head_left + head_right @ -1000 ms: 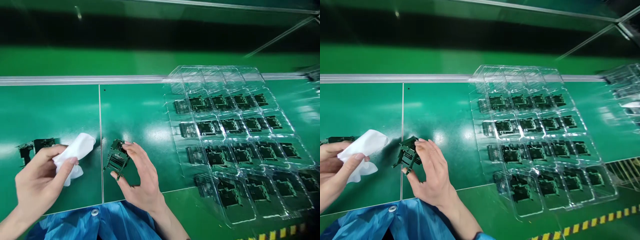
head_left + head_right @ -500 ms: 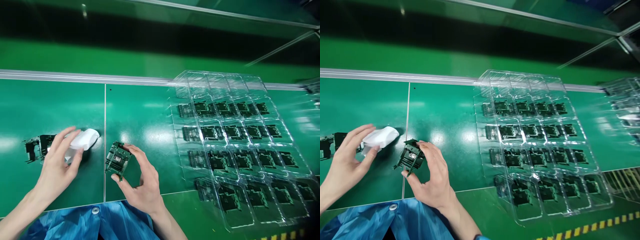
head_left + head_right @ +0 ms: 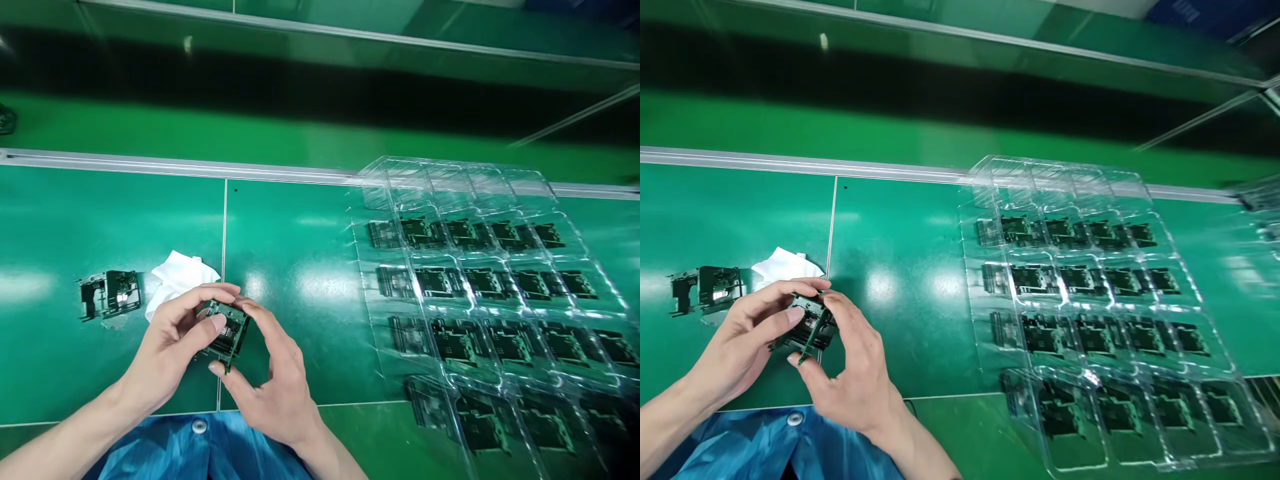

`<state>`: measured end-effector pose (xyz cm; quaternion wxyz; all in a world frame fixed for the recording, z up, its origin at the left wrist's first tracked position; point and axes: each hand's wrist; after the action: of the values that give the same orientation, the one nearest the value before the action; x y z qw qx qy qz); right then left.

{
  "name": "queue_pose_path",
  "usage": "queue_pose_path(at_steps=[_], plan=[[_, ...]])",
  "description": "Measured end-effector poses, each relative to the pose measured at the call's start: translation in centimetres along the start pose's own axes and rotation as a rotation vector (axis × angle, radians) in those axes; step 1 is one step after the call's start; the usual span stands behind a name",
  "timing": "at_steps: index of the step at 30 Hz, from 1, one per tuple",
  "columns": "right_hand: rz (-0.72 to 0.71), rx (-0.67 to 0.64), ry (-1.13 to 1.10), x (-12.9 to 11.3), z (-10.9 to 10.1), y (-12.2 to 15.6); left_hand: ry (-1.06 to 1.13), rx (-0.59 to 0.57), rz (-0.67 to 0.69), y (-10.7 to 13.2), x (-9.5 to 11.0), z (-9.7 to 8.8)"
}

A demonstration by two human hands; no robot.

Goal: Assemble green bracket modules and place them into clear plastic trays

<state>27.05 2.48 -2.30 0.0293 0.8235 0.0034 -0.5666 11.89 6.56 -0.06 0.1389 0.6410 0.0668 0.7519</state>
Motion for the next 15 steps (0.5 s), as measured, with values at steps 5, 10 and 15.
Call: queue_pose_path(at_steps=[5,10,15], plan=[[-0.046,0.019,0.072,0.3,0.2,0.1,0.022,0.009,0.094,0.4,-0.6,0.1],[-0.153,0.008,0.125,1.8,-0.1,0.4,0.015,-0.022,0.241,0.2,-1.4,0.8],[-0.230,-0.048,0.119,3.8,0.5,-0.2,-0.385,-0.042,0.571,1.5,-1.5,-0.8]])
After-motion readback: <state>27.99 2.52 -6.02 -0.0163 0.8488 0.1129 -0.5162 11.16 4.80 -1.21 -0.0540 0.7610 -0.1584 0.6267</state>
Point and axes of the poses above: each hand's wrist, its own y-axis away from the middle knuckle, its own z-axis out of the palm, x = y × z, and after that the axes turned 12 degrees about z, right-handed
